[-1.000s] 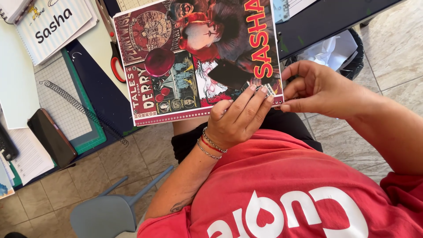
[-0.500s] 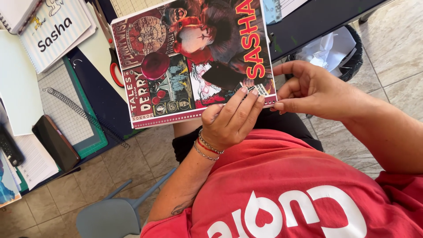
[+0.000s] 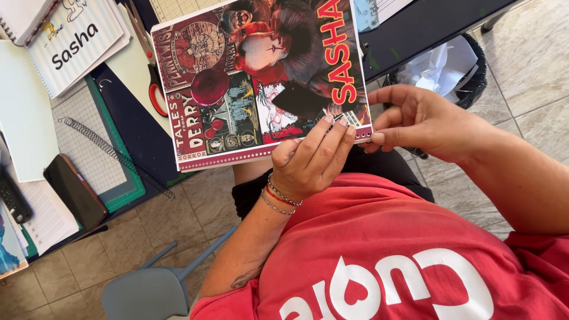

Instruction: The person inserts a metal spiral binding wire into the pre-punched holes along the edge of a calendar page. They use both hands to feed the wire through the holes and then bend the ends to secure the binding.

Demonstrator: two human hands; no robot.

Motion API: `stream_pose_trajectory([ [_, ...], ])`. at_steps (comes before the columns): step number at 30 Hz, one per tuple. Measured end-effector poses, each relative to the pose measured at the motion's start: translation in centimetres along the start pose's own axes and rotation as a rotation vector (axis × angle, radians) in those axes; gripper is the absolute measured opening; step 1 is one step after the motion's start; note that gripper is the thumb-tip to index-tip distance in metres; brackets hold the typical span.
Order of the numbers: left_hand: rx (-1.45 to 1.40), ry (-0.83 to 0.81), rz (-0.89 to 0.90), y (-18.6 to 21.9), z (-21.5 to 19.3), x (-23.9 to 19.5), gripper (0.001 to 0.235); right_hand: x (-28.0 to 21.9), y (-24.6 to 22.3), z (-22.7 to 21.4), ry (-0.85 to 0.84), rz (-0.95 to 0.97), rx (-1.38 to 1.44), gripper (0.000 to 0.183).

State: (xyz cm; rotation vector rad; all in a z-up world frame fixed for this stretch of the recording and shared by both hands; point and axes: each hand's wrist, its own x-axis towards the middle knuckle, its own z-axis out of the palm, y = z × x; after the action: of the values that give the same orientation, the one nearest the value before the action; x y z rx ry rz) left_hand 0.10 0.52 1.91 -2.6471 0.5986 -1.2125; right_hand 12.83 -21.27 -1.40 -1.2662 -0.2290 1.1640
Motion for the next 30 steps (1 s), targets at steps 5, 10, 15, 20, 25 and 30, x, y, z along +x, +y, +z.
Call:
stream_pose_trajectory([
  [5, 0.0, 0.029, 0.006, 0.0, 0.0, 0.3, 0.017, 0.0, -0.8, 0.7, 0.039, 0.024, -0.012, 0.064],
  [10, -0.012, 0.002, -0.009, 0.2, 0.0, 0.1, 0.019, 0.6, -0.7, 0.1, -0.009, 0.068, 0.075, 0.058],
  [15, -0.003, -0.016, -0.023, 0.2, -0.2, 0.3, 0.018, 0.7, -1.4, -0.6, -0.096, 0.047, 0.034, 0.06],
  [20, 0.001, -0.037, -0.011, 0.1, -0.1, 0.3, 0.019, 1.2, -2.4, -1.3, -0.236, 0.092, -0.001, 0.064],
  [25, 0.008, -0.05, -0.016, 0.4, 0.2, 0.1, 0.017, 1.3, -2.1, -1.7, -0.336, 0.035, 0.02, 0.061],
  [30, -0.026, -0.029, -0.036, 0.7, 0.5, 0.2, 0.018, -0.6, -1.5, -0.4, -0.131, -0.129, -0.292, 0.082],
])
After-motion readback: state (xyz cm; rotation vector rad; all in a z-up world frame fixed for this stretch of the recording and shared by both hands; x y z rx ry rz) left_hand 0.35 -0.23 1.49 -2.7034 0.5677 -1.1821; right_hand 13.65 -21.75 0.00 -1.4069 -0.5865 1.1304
